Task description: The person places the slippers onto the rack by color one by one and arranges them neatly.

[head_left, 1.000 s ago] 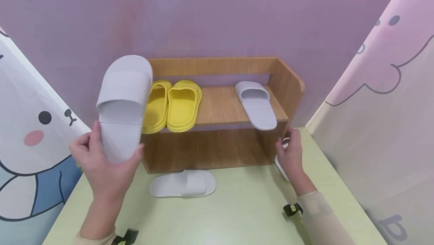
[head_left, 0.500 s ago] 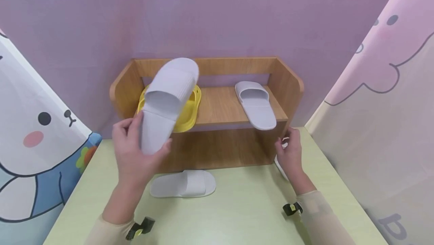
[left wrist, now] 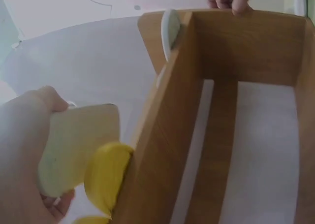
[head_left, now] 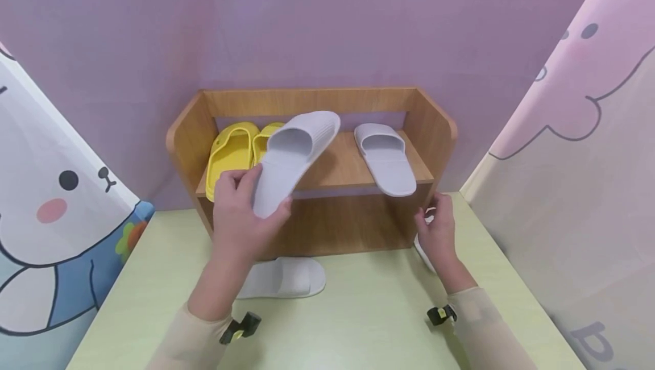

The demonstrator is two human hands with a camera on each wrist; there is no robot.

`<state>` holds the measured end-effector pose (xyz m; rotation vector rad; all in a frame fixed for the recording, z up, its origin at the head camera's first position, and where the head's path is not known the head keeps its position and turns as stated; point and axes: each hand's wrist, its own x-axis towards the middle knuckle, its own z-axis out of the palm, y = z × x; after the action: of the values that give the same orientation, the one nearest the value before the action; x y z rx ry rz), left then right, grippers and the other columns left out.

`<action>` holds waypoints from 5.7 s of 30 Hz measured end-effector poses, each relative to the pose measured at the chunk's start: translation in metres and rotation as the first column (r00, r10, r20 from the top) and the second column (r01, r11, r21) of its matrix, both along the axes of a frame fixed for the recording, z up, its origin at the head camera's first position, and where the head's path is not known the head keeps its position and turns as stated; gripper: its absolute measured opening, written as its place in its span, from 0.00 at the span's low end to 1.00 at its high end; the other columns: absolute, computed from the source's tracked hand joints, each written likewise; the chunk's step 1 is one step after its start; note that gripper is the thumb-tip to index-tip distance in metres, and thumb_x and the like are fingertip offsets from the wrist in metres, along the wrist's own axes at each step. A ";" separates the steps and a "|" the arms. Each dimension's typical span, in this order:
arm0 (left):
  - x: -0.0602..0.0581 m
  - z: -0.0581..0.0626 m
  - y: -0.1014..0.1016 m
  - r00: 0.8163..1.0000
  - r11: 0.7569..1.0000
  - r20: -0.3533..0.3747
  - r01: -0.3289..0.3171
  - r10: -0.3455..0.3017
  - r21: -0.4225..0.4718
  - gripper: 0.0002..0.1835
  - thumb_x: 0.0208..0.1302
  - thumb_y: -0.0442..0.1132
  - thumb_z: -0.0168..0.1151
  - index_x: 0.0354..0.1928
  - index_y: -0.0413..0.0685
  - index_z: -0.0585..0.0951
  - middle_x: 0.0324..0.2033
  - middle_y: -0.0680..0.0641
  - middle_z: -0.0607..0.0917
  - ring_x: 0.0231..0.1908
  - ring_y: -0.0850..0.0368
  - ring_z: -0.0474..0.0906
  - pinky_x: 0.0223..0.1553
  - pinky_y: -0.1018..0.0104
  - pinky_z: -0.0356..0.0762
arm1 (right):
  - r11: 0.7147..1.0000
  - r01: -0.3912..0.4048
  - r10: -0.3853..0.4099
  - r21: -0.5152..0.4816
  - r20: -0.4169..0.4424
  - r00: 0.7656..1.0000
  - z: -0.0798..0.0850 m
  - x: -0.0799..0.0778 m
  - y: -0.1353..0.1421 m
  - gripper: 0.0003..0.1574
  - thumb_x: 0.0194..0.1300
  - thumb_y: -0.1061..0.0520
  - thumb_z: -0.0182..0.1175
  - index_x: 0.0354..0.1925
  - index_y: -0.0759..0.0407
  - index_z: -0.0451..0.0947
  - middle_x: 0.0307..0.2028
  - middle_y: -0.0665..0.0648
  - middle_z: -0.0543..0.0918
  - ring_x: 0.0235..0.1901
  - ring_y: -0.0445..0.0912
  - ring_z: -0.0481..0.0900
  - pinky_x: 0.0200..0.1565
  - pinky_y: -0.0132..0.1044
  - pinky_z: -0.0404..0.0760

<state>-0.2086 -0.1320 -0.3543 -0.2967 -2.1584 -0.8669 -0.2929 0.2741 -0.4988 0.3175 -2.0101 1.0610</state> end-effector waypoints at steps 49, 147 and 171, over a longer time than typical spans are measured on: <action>-0.035 0.037 0.083 0.953 0.942 0.274 -0.031 0.128 -0.333 0.43 0.64 0.61 0.77 0.67 0.32 0.80 0.66 0.31 0.72 0.63 0.35 0.67 0.54 0.49 0.81 | 1.000 -0.008 0.008 0.003 0.007 1.000 0.000 0.000 0.002 0.28 0.64 0.79 0.60 0.62 0.77 0.69 0.49 0.72 0.76 0.46 0.55 0.78 0.43 0.36 0.80; 0.024 0.011 0.047 0.917 0.946 0.278 0.316 -0.285 -0.070 0.29 0.66 0.49 0.82 0.64 0.48 0.83 0.59 0.51 0.83 0.60 0.51 0.80 0.61 0.49 0.86 | 1.000 -0.013 0.013 -0.005 -0.029 0.999 0.002 -0.009 -0.002 0.23 0.59 0.78 0.57 0.53 0.76 0.67 0.44 0.70 0.74 0.42 0.54 0.76 0.41 0.34 0.75; 0.015 -0.090 -0.071 0.701 0.827 0.627 0.539 -0.339 -0.157 0.32 0.64 0.50 0.82 0.68 0.51 0.84 0.62 0.51 0.85 0.64 0.48 0.80 0.67 0.42 0.81 | 1.000 -0.010 0.010 -0.026 0.003 1.000 0.003 -0.005 -0.003 0.23 0.59 0.79 0.57 0.53 0.75 0.67 0.47 0.70 0.73 0.43 0.50 0.74 0.41 0.38 0.76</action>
<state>-0.1937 -0.2030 -0.4440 -0.8611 -2.8852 -0.9355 -0.2980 0.2711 -0.4954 0.3127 -1.9976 1.0933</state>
